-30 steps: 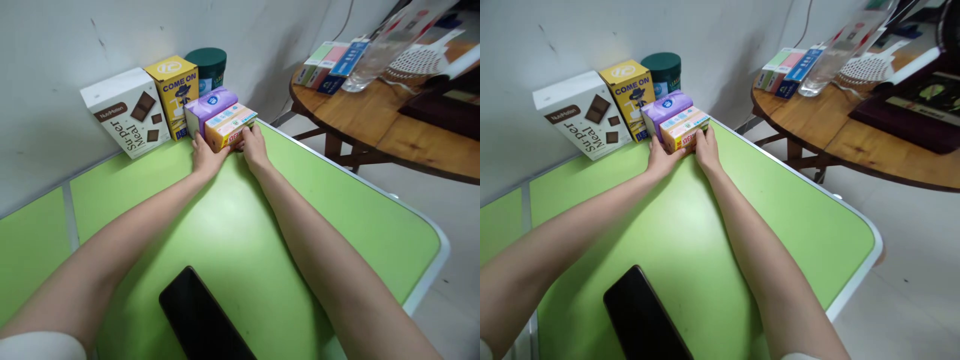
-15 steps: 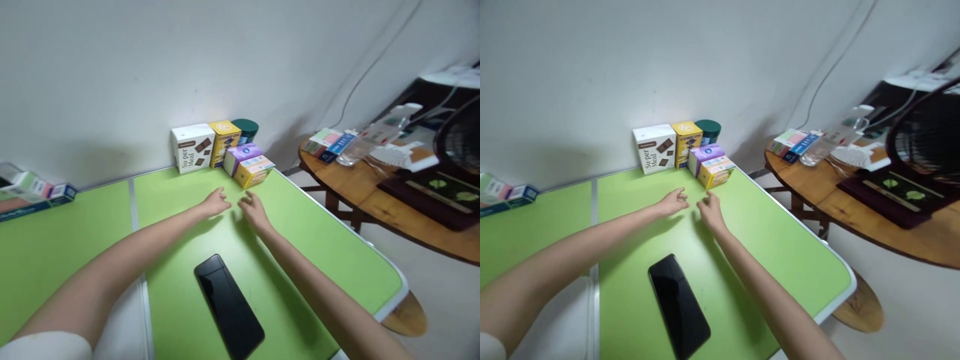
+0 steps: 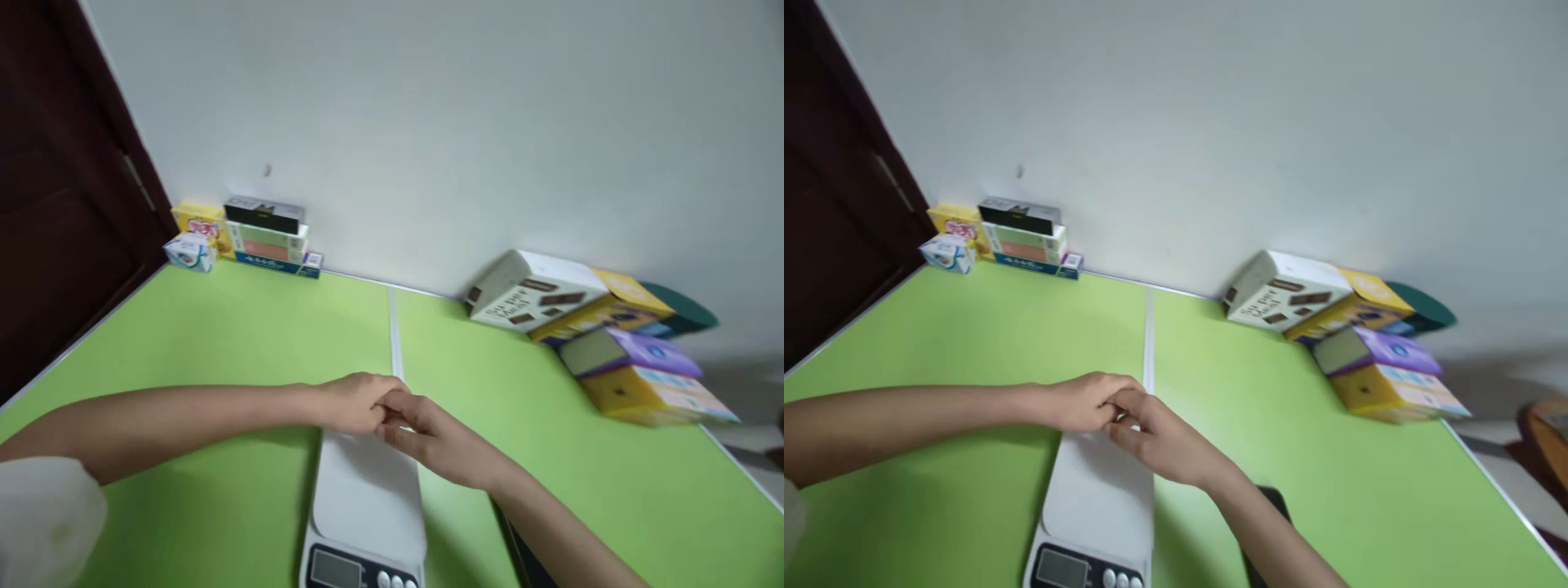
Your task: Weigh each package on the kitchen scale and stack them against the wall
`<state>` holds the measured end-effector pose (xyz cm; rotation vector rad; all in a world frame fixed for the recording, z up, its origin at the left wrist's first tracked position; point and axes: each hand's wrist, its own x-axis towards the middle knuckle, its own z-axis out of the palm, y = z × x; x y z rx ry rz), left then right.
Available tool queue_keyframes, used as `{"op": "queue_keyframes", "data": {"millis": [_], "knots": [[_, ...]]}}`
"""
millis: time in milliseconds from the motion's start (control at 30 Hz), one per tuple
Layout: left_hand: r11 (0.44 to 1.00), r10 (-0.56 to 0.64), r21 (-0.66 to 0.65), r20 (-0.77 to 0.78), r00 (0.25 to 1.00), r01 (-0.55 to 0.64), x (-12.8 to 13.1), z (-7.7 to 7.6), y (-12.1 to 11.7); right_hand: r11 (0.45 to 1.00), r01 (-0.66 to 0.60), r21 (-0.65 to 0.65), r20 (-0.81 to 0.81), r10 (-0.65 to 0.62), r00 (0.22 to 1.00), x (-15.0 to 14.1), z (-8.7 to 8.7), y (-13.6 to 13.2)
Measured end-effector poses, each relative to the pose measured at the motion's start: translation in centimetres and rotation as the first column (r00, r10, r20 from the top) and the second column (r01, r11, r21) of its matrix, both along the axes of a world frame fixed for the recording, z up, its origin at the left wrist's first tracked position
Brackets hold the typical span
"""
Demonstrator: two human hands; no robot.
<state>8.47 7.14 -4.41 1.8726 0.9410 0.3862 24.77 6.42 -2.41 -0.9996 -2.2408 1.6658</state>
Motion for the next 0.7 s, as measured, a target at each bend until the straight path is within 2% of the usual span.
{"op": "queue_keyframes", "data": {"millis": [100, 200, 333, 467, 500, 533, 567, 600, 633, 700], "knots": [[0.991, 0.132, 0.019, 0.062, 0.989, -0.134, -5.5, -0.4, 0.0, 0.994, -0.112, -0.018, 0.017, 0.112, 0.994, -5.7, 0.5, 2.1], [0.959, 0.281, -0.009, 0.138, 0.950, -0.282, -10.0, -1.4, 0.5, 0.977, -0.211, -0.024, 0.068, 0.212, 0.975, -10.9, 0.6, 4.6], [0.897, 0.439, -0.042, 0.199, 0.876, -0.439, -14.3, -3.1, 1.1, 0.945, -0.327, -0.027, 0.139, 0.327, 0.935, -16.5, -0.1, 7.0], [0.877, 0.479, -0.046, 0.182, 0.859, -0.479, -17.4, -4.4, 1.5, 0.914, -0.405, -0.024, 0.136, 0.404, 0.905, -20.0, -1.2, 8.2], [0.866, 0.493, -0.009, 0.173, 0.852, -0.499, -18.1, -4.4, 1.8, 0.926, -0.378, 0.001, 0.116, 0.376, 0.919, -20.5, -1.4, 8.7], [0.843, 0.522, 0.045, 0.172, 0.835, -0.536, -18.9, -4.3, 2.3, 0.952, -0.301, 0.052, 0.084, 0.297, 0.951, -20.9, -1.6, 9.3], [0.803, 0.564, 0.105, 0.185, 0.805, -0.587, -19.7, -4.1, 3.0, 0.978, -0.167, 0.124, 0.030, 0.164, 0.986, -21.1, -1.7, 10.2], [0.750, 0.609, 0.161, 0.213, 0.764, -0.642, -20.5, -3.7, 4.0, 0.980, 0.011, 0.200, -0.044, -0.002, 0.999, -21.2, -1.8, 11.3], [0.691, 0.649, 0.201, 0.252, 0.718, -0.695, -21.5, -3.4, 5.3, 0.943, 0.205, 0.263, -0.130, -0.176, 0.976, -21.2, -1.9, 12.7], [0.584, 0.701, 0.227, 0.342, 0.625, -0.779, -23.3, -2.8, 8.6, 0.804, 0.494, 0.331, -0.273, -0.420, 0.866, -20.9, -2.2, 16.0]]}}
